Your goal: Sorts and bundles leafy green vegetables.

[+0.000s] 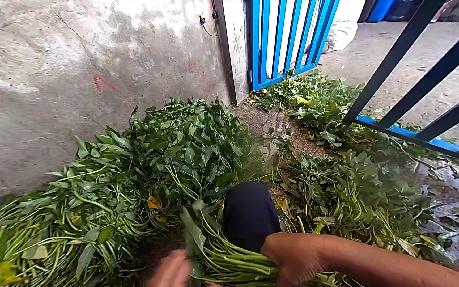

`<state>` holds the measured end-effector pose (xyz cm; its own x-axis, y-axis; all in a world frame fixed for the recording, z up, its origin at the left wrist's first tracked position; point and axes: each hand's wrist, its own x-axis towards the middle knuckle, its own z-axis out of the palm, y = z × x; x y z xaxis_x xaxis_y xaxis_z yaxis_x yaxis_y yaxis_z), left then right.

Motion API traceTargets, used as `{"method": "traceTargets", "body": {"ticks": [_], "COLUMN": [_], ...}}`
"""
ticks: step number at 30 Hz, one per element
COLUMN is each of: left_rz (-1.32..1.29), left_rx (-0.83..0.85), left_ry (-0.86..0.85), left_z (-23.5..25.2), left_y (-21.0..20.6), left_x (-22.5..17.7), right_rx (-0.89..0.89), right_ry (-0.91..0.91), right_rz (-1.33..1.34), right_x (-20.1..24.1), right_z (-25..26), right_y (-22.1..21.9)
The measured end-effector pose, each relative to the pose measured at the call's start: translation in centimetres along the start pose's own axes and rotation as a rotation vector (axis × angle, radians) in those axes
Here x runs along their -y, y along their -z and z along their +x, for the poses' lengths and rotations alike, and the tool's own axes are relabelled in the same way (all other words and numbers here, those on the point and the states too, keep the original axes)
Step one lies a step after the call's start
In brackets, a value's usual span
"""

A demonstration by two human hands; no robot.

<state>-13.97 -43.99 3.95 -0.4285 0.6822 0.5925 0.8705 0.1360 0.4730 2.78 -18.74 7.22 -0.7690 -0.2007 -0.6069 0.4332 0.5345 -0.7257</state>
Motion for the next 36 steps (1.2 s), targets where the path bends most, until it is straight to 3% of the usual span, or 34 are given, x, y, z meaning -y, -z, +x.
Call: {"method": "traceTargets", "body": {"ticks": [3, 6, 10, 16, 19, 26, 31, 36], "left_rz": [-0.115, -0.085, 0.112, 0.369, 0.385, 0.386, 0.438, 0.448], "left_rx": [0.308, 0.322, 0.35, 0.536, 0.689, 0.445, 0.465, 0.528], "left_ry": [-0.249, -0.356, -0.394, -0.41, -0.297, -0.207, -0.223, -0.225], "left_z": [0.2, 0.0, 1.4, 2.4, 1.9, -3.7, -3.5, -3.2], "left_y": [-4.3, -6.5, -5.7, -3.6, -2.7, -4.0, -4.6, -4.6], "left_x": [-2.5, -1.0, 0.0, -1.8, -3.3, -2.1, -2.2, -2.8], "right_rx": [-0.064, -0.128, -0.233, 0.02, 0.176, 0.124, -0.096, -0.548], "right_ry": [-0.012, -0.02, 0.116, 0.177, 0.137, 0.295, 0.424, 0.383], "right_rz": [-0.218, -0.35, -0.361, 0.178, 0.198, 0.238, 0.268, -0.045], "right_x": [0.9, 0.7, -2.8, -5.5, -5.8, -8.6, -8.8, -8.0], "right_z": [-0.3, -1.0, -0.7, 1.7, 2.7, 3.5, 1.6, 0.8], "right_y": [-1.3, -2.6, -3.8, -3.3, -3.0, -3.2, -2.5, -4.9]}}
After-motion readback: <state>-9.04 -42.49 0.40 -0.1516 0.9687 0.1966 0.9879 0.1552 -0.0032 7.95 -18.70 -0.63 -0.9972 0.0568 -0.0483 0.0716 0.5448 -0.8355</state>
